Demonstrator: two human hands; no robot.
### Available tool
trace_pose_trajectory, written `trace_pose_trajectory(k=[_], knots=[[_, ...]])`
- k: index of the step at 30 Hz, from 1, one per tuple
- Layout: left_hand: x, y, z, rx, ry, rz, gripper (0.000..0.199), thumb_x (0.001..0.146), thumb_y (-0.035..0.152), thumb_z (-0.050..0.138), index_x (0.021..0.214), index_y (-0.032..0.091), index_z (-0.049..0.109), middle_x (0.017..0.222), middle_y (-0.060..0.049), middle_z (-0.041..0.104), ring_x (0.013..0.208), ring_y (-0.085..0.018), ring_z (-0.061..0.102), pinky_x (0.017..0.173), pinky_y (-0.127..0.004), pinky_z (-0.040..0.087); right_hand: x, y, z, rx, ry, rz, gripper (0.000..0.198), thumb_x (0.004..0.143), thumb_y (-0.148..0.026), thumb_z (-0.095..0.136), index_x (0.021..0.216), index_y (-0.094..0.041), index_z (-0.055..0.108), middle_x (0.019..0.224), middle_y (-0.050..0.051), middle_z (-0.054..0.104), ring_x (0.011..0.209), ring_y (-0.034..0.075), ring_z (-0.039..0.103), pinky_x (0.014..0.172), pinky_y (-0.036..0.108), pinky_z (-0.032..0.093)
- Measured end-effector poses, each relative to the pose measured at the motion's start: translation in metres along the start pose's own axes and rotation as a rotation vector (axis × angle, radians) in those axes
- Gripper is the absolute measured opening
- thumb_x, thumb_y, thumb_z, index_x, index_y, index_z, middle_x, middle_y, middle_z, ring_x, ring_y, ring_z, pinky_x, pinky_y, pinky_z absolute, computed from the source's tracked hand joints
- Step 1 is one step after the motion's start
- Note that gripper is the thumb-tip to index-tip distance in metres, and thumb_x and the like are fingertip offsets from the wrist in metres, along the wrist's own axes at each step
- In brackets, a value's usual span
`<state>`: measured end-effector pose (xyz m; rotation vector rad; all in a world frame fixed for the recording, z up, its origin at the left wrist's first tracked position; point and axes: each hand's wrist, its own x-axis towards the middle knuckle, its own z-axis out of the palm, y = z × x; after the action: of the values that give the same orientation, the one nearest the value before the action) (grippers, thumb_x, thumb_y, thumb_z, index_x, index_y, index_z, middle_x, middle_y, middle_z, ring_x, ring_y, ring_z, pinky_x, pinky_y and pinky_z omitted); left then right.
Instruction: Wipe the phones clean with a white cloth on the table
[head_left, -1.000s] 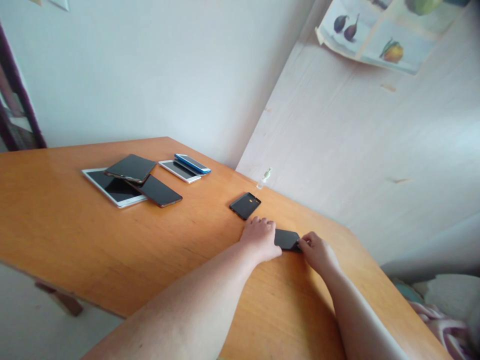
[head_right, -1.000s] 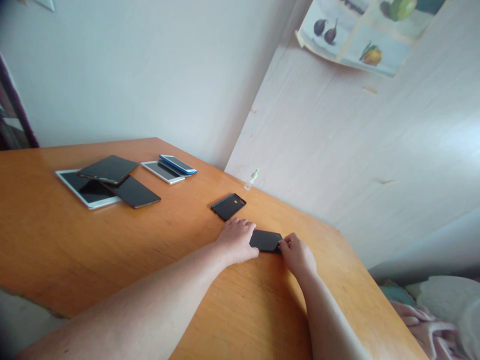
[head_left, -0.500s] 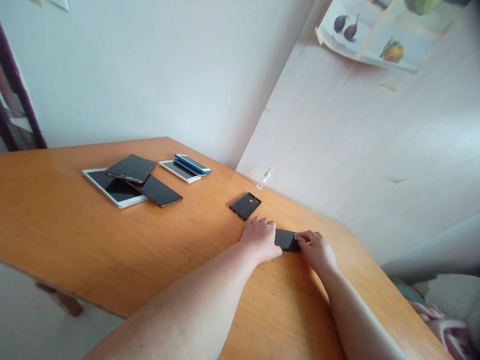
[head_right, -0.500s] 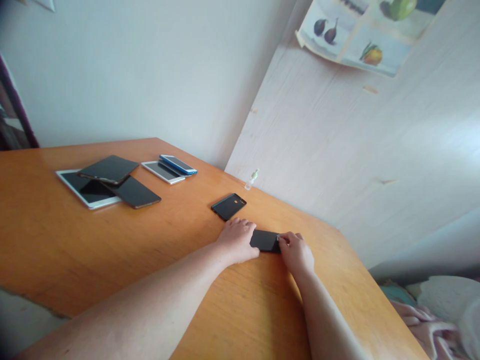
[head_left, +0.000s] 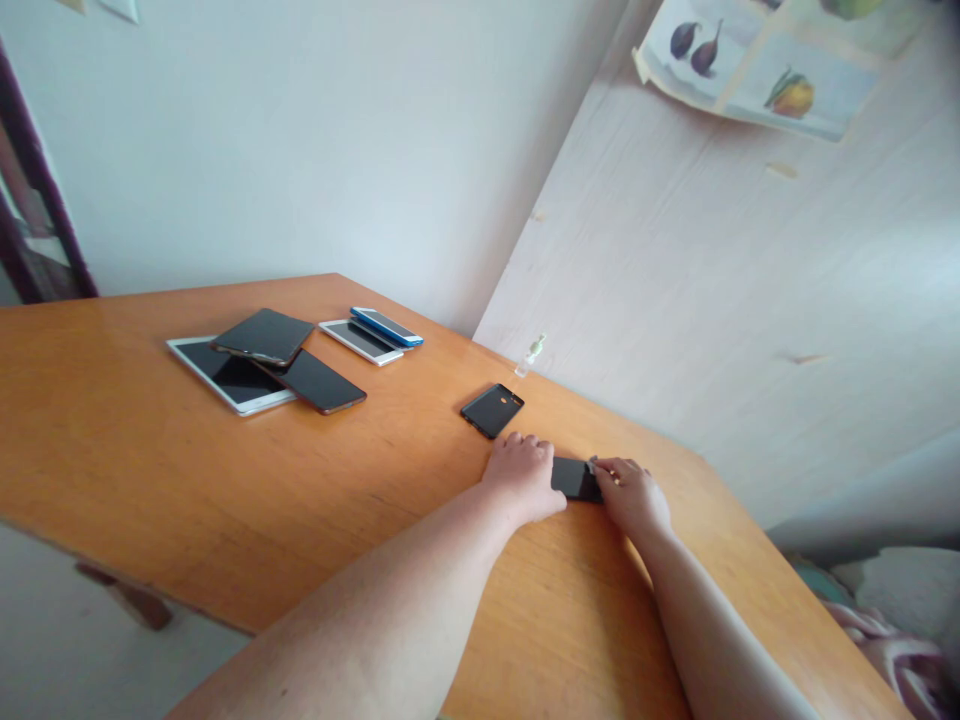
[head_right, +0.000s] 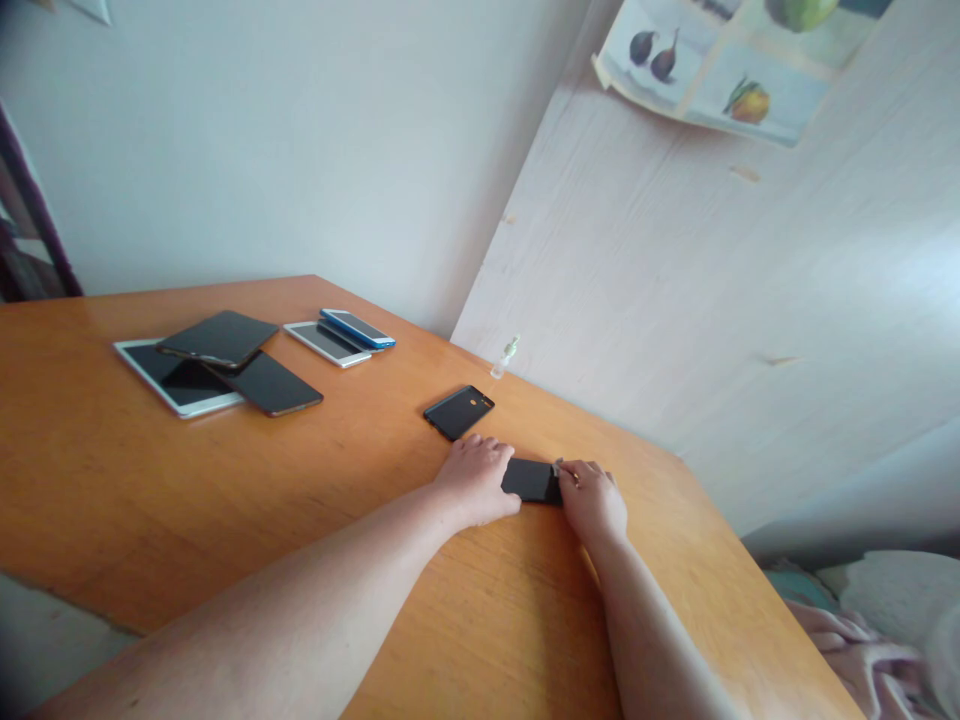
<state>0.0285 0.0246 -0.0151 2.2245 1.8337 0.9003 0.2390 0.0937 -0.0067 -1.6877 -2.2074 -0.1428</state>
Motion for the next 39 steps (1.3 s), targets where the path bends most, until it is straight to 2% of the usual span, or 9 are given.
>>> trace_pose_trajectory(k=[3, 9, 16, 18, 23, 25, 31, 33, 39], knots=[[0.0, 0.001, -0.001, 0.006, -0.001, 0.002, 0.043, 0.065, 0.045, 0.063, 0.1, 0.02, 0.058, 0.106, -0.01, 0.062, 0.102, -0.03, 0.053, 0.089, -0.044, 0.04, -0.004, -0.005, 0.0, -0.05, -0.016, -0.025, 0.031, 0.091, -0.039, 0.043, 0.103, -0.028, 0.07, 0.107, 0.003, 0.07, 0.104, 0.025, 0.058, 0.089, 0.038, 0.045], [-0.002, 0.003, -0.001, 0.006, 0.03, -0.013, 0.036, 0.07, 0.045, 0.06, 0.097, 0.021, 0.058, 0.104, -0.01, 0.064, 0.101, -0.03, 0.054, 0.087, -0.043, 0.042, -0.018, -0.039, -0.002, -0.028, -0.111, -0.276, 0.036, 0.094, -0.042, 0.04, 0.123, -0.041, 0.061, 0.127, -0.006, 0.064, 0.127, 0.024, 0.047, 0.102, 0.045, 0.037], [-0.001, 0.002, -0.004, 0.017, -0.016, -0.004, 0.042, 0.066, 0.045, 0.062, 0.1, 0.02, 0.057, 0.107, -0.01, 0.063, 0.103, -0.03, 0.054, 0.089, -0.043, 0.041, -0.013, -0.012, -0.007, -0.186, -0.117, -0.01, 0.042, 0.094, -0.044, 0.035, 0.125, -0.033, 0.061, 0.132, -0.002, 0.06, 0.134, 0.031, 0.041, 0.107, 0.062, 0.024], [-0.001, 0.002, -0.003, 0.02, -0.011, -0.007, 0.042, 0.067, 0.044, 0.062, 0.1, 0.02, 0.057, 0.107, -0.01, 0.063, 0.104, -0.03, 0.054, 0.089, -0.043, 0.041, -0.016, -0.019, -0.009, -0.156, -0.158, -0.039, 0.044, 0.095, -0.043, 0.034, 0.129, -0.031, 0.058, 0.135, 0.0, 0.057, 0.137, 0.032, 0.036, 0.107, 0.064, 0.023], [-0.002, 0.003, -0.003, -0.003, 0.011, -0.024, 0.038, 0.07, 0.045, 0.061, 0.099, 0.02, 0.058, 0.107, -0.01, 0.063, 0.104, -0.031, 0.054, 0.089, -0.044, 0.042, -0.025, -0.05, -0.013, 0.012, -0.313, -0.297, 0.044, 0.097, -0.038, 0.03, 0.137, -0.038, 0.048, 0.144, -0.003, 0.048, 0.144, 0.028, 0.022, 0.108, 0.067, 0.017], [-0.002, 0.003, -0.004, -0.012, 0.006, -0.021, 0.039, 0.069, 0.045, 0.062, 0.099, 0.02, 0.058, 0.107, -0.01, 0.064, 0.104, -0.031, 0.054, 0.089, -0.044, 0.042, -0.023, -0.048, -0.015, -0.002, -0.314, -0.281, 0.043, 0.097, -0.038, 0.03, 0.136, -0.038, 0.049, 0.144, -0.002, 0.049, 0.144, 0.029, 0.022, 0.108, 0.069, 0.014], [-0.001, 0.003, -0.009, 0.019, -0.071, -0.044, 0.048, 0.068, 0.046, 0.064, 0.108, 0.021, 0.057, 0.113, -0.01, 0.062, 0.11, -0.032, 0.052, 0.093, -0.044, 0.04, -0.015, -0.019, -0.012, -0.139, -0.242, -0.029, 0.045, 0.097, -0.038, 0.03, 0.134, -0.03, 0.053, 0.142, 0.004, 0.051, 0.14, 0.032, 0.03, 0.104, 0.073, 0.016], [0.0, 0.003, -0.01, 0.029, -0.079, -0.048, 0.048, 0.069, 0.046, 0.064, 0.11, 0.021, 0.056, 0.113, -0.01, 0.062, 0.11, -0.032, 0.053, 0.093, -0.044, 0.041, -0.019, -0.026, -0.011, -0.119, -0.243, -0.05, 0.045, 0.097, -0.035, 0.03, 0.136, -0.029, 0.051, 0.142, 0.005, 0.05, 0.14, 0.031, 0.03, 0.105, 0.071, 0.017], [0.001, -0.002, -0.008, 0.072, -0.076, -0.032, 0.041, 0.075, 0.047, 0.06, 0.108, 0.023, 0.057, 0.108, -0.008, 0.065, 0.107, -0.03, 0.056, 0.089, -0.041, 0.043, -0.026, -0.059, -0.015, 0.091, -0.311, -0.28, 0.044, 0.098, -0.037, 0.03, 0.138, -0.035, 0.047, 0.146, 0.002, 0.046, 0.141, 0.028, 0.029, 0.109, 0.066, 0.015]])
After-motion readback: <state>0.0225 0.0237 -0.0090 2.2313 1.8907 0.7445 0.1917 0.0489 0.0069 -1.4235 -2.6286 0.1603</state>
